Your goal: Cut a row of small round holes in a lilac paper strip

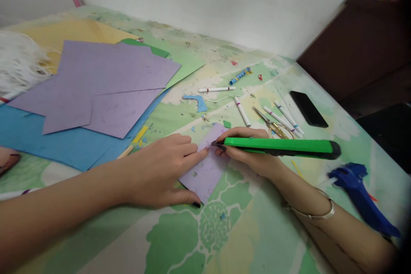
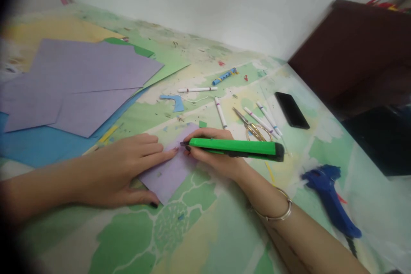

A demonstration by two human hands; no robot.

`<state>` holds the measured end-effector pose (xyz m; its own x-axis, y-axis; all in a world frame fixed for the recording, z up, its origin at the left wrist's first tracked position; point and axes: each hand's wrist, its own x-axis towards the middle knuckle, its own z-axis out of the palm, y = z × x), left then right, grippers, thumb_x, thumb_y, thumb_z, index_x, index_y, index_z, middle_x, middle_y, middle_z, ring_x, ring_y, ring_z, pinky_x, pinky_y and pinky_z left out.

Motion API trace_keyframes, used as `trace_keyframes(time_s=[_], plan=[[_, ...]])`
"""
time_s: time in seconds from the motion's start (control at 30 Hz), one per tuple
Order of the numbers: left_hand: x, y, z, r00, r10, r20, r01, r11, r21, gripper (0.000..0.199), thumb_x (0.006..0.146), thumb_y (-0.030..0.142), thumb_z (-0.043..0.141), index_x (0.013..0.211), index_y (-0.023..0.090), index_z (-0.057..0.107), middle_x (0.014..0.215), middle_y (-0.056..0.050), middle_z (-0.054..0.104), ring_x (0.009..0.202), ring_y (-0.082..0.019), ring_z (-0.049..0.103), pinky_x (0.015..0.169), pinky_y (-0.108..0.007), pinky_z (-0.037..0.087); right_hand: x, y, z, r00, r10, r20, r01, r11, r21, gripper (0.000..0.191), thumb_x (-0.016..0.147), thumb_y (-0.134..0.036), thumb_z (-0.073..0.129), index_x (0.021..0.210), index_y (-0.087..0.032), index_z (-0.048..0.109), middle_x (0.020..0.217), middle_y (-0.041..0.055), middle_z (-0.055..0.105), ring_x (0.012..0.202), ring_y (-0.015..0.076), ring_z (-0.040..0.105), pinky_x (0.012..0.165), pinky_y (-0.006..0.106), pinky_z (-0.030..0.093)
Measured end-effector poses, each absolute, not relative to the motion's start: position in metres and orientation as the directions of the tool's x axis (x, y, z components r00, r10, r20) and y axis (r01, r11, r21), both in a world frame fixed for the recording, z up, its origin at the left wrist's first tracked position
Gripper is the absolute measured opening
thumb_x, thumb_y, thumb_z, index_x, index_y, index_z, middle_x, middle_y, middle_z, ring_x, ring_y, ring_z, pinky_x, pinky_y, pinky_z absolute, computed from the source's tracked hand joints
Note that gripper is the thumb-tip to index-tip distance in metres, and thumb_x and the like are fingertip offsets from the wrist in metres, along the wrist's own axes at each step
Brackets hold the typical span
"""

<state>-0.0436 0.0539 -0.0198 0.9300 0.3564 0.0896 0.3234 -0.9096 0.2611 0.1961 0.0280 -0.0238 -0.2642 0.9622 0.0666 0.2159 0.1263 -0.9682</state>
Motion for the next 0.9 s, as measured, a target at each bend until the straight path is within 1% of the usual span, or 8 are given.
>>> trace_keyframes(time_s=[0.23,0.53,0.9], plan=[[-0.0439,0.0537,-0.0182,0.927,0.369,0.072,0.336,-0.898,0.283,0.064,0.082,0.060,0.057,0.122,0.010,0.053,0.092,-0.010,0.062,0.083,-0.026,0.054,0.075,-0.040,0.043,0.1999,0.0349,-0.0257,-0.328,0.945,-0.017,0.182,0.045,-0.982,0.012,0.081,-0.020,0.067,0.091,-0.016,0.069,0.082,0.0057,0.074,0.075,0.0165,0.071,0.070,0.028,0.059],[-0.0445,0.0543,-0.0185,0.927,0.372,0.055,0.343,-0.897,0.280,0.065,0.080,0.062,0.057,0.121,0.011,0.053,0.094,-0.011,0.062,0.084,-0.027,0.055,0.076,-0.040,0.042,0.2025,0.0350,-0.0254,-0.336,0.942,-0.019,0.215,0.057,-0.975,0.014,0.082,-0.022,0.067,0.094,-0.016,0.069,0.079,0.0050,0.073,0.073,0.0157,0.070,0.068,0.027,0.059],[-0.0430,0.0549,-0.0172,0.925,0.378,0.046,0.348,-0.889,0.297,0.063,0.080,0.060,0.059,0.120,0.011,0.052,0.092,-0.009,0.061,0.083,-0.026,0.054,0.075,-0.038,0.040,0.2022,0.0355,-0.0246,-0.337,0.941,-0.020,0.205,0.053,-0.977,0.014,0.081,-0.022,0.067,0.093,-0.016,0.069,0.078,0.0051,0.073,0.072,0.0157,0.069,0.068,0.028,0.058]])
